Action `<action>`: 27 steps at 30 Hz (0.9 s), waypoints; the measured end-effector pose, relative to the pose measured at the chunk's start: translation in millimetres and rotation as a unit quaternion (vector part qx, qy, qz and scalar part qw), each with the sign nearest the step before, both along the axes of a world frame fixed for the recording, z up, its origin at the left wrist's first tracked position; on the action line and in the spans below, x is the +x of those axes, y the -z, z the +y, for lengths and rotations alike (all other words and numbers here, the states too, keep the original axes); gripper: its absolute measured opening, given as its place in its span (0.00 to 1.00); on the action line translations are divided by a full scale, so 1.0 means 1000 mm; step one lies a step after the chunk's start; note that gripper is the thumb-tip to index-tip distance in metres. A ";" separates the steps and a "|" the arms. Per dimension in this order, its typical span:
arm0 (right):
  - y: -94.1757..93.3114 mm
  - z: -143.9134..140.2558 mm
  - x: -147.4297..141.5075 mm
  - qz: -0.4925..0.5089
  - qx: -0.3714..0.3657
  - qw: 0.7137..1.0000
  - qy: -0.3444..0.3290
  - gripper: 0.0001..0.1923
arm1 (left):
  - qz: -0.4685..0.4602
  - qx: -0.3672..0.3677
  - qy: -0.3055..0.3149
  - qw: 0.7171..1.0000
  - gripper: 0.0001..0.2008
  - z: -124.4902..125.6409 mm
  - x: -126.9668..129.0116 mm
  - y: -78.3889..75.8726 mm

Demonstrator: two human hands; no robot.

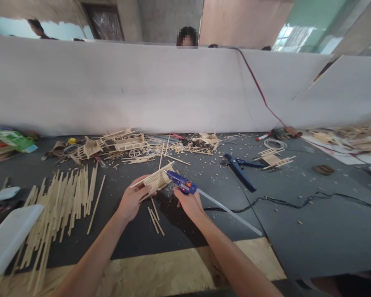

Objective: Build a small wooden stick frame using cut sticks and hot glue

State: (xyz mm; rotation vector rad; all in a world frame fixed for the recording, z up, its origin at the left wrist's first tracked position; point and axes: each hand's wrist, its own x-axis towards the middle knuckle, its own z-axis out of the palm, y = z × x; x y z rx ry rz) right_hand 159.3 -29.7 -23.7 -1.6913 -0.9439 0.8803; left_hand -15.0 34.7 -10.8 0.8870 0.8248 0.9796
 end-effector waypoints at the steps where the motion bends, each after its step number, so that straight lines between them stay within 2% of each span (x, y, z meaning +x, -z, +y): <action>1: -0.001 0.000 0.000 0.003 0.001 1.000 0.004 0.13 | -0.001 0.000 -0.002 1.000 0.23 0.000 0.000 -0.001; 7: 0.000 0.002 0.000 0.037 0.011 0.998 0.049 0.13 | 0.009 -0.013 -0.014 1.000 0.22 0.001 0.000 -0.003; 13: 0.005 0.006 0.002 0.070 0.013 0.994 0.079 0.14 | 0.009 -0.006 -0.017 1.000 0.22 0.002 -0.001 0.000; 27: 0.006 0.007 0.003 0.132 0.028 0.986 0.093 0.14 | 0.006 -0.002 -0.017 1.000 0.22 0.004 -0.003 0.001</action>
